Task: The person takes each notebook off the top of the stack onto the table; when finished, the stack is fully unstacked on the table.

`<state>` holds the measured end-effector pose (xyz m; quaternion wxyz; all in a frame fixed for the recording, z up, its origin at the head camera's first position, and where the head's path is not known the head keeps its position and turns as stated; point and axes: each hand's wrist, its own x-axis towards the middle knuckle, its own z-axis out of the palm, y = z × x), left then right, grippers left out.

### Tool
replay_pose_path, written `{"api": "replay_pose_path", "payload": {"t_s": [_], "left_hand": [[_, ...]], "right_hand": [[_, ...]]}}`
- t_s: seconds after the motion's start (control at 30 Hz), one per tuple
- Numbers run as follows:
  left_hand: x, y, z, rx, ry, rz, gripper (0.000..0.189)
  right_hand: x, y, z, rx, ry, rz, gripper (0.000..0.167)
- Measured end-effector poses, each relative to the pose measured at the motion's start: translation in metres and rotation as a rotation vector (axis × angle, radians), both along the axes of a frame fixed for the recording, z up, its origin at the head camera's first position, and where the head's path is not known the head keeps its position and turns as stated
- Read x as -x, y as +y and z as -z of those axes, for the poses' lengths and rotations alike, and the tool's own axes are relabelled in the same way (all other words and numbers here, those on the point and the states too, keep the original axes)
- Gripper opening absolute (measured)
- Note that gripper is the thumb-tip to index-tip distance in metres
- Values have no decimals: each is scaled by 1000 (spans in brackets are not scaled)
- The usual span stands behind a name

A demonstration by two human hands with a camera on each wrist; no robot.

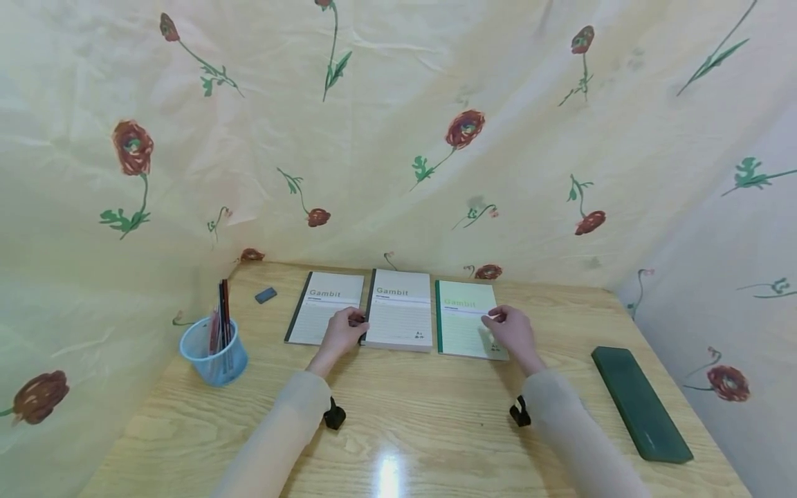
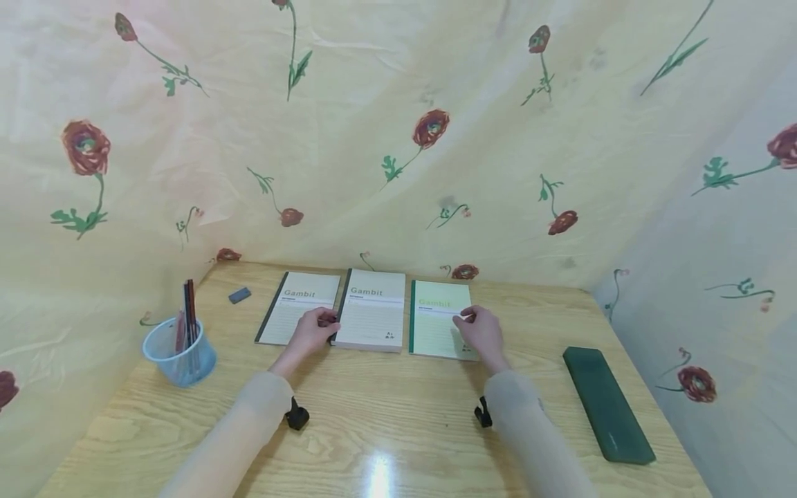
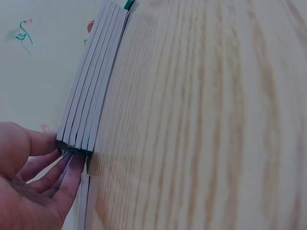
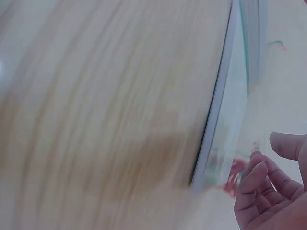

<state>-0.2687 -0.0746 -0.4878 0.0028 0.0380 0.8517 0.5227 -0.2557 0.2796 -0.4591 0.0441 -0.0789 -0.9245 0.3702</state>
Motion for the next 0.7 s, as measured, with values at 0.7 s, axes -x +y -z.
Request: {"api": "replay_pose_path", "payload": {"t_s": [0.7], "left_hand": [[6,-1,4,-20,-11,3,28]], "right_hand": [[16,-91,17,75,28,-143,27]]}}
